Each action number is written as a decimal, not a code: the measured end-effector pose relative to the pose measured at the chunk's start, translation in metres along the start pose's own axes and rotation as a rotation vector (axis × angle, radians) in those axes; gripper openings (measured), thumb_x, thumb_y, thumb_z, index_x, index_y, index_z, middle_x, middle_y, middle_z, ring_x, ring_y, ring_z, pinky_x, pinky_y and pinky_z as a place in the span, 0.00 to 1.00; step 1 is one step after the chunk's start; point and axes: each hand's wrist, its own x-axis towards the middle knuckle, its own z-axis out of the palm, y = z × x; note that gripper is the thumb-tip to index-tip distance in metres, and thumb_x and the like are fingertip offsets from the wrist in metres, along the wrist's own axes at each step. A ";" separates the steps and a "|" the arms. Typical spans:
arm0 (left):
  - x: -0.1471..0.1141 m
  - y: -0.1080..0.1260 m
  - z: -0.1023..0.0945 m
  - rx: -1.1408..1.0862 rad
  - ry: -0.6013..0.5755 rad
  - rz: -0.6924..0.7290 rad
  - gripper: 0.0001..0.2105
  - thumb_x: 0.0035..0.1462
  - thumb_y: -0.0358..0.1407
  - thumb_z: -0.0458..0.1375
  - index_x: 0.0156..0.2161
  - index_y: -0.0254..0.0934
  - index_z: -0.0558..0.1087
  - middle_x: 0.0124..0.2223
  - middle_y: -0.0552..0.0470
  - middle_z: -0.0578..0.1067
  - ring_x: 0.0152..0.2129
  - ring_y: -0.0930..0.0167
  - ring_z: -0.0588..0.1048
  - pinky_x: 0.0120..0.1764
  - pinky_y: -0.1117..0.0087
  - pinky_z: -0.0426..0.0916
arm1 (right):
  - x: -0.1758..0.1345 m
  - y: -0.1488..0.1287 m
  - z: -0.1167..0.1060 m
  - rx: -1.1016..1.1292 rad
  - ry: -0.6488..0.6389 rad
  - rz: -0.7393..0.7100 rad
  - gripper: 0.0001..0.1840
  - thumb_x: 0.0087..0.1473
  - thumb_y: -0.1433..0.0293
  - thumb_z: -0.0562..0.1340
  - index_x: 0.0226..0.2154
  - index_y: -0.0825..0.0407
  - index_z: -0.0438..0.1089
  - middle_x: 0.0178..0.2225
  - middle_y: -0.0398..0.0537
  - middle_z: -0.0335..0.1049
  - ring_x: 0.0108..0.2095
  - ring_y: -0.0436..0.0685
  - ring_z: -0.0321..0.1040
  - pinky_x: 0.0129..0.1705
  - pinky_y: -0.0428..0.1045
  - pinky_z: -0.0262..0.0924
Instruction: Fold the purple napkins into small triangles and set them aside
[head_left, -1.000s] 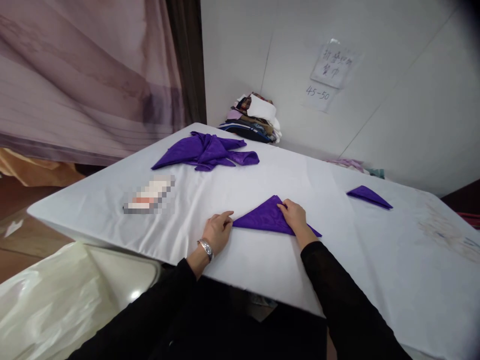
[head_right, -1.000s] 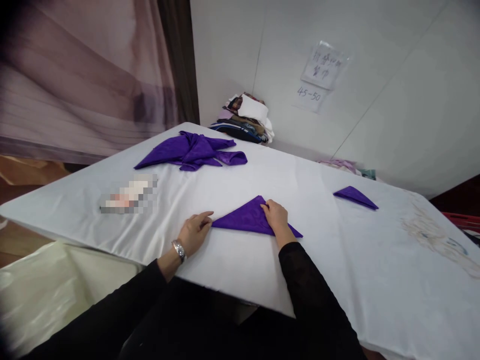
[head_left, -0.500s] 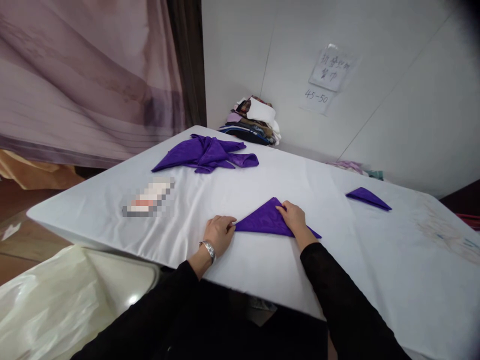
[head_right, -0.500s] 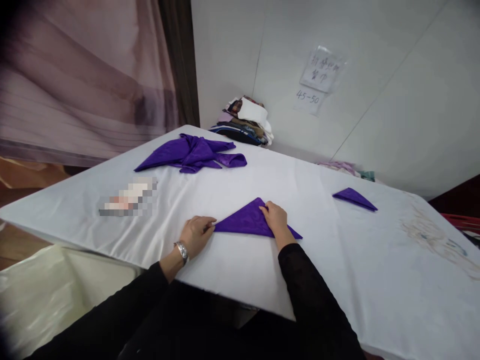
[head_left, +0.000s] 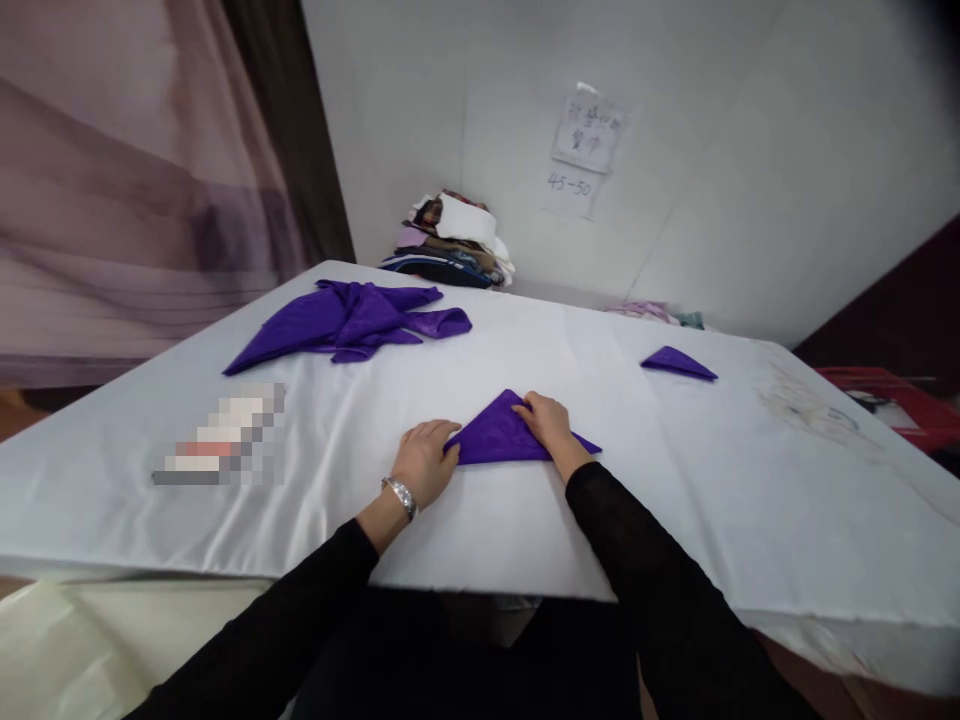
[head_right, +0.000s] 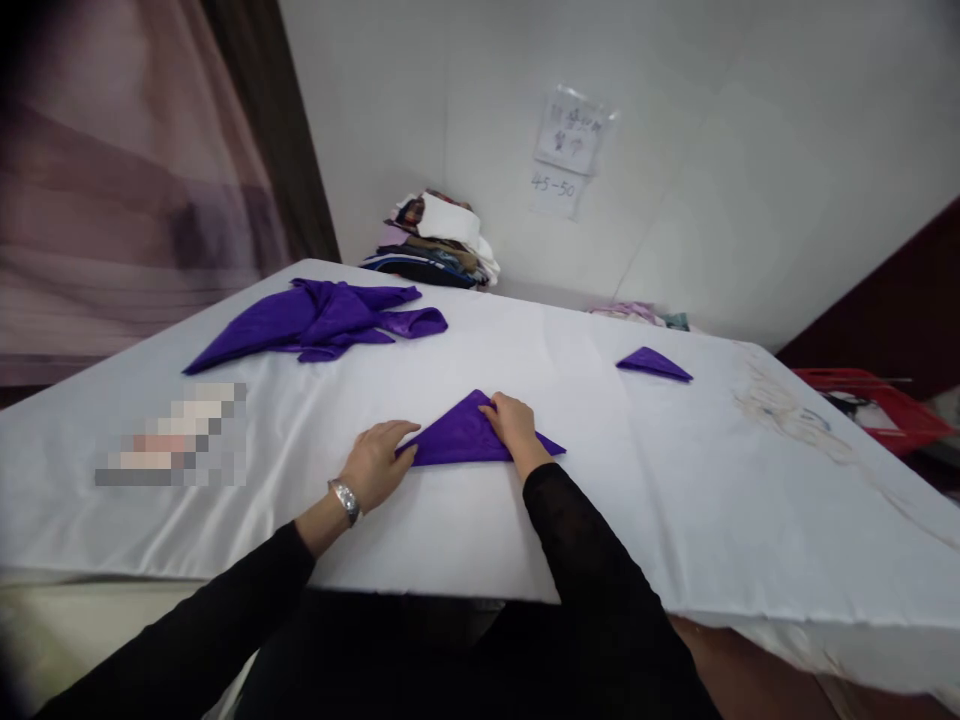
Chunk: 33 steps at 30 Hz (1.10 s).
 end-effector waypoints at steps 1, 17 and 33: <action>0.009 0.008 0.004 -0.021 -0.002 0.062 0.13 0.55 0.34 0.52 0.46 0.39 0.70 0.47 0.49 0.74 0.46 0.65 0.69 0.50 0.61 0.60 | 0.000 0.000 -0.001 0.000 -0.008 0.001 0.17 0.58 0.53 0.52 0.36 0.47 0.66 0.35 0.44 0.73 0.34 0.54 0.68 0.29 0.46 0.49; 0.070 0.043 0.079 0.222 -0.316 0.177 0.26 0.61 0.43 0.40 0.60 0.29 0.56 0.64 0.41 0.53 0.62 0.62 0.48 0.60 0.57 0.45 | -0.020 0.013 -0.010 0.001 0.000 -0.033 0.19 0.60 0.57 0.48 0.49 0.47 0.61 0.39 0.47 0.74 0.38 0.56 0.70 0.36 0.47 0.56; 0.069 0.046 0.076 0.221 -0.313 0.176 0.26 0.61 0.43 0.40 0.60 0.30 0.56 0.64 0.42 0.53 0.61 0.62 0.48 0.59 0.57 0.45 | -0.051 0.066 -0.015 0.005 0.002 0.196 0.23 0.60 0.52 0.46 0.45 0.45 0.67 0.34 0.45 0.75 0.37 0.55 0.70 0.35 0.46 0.54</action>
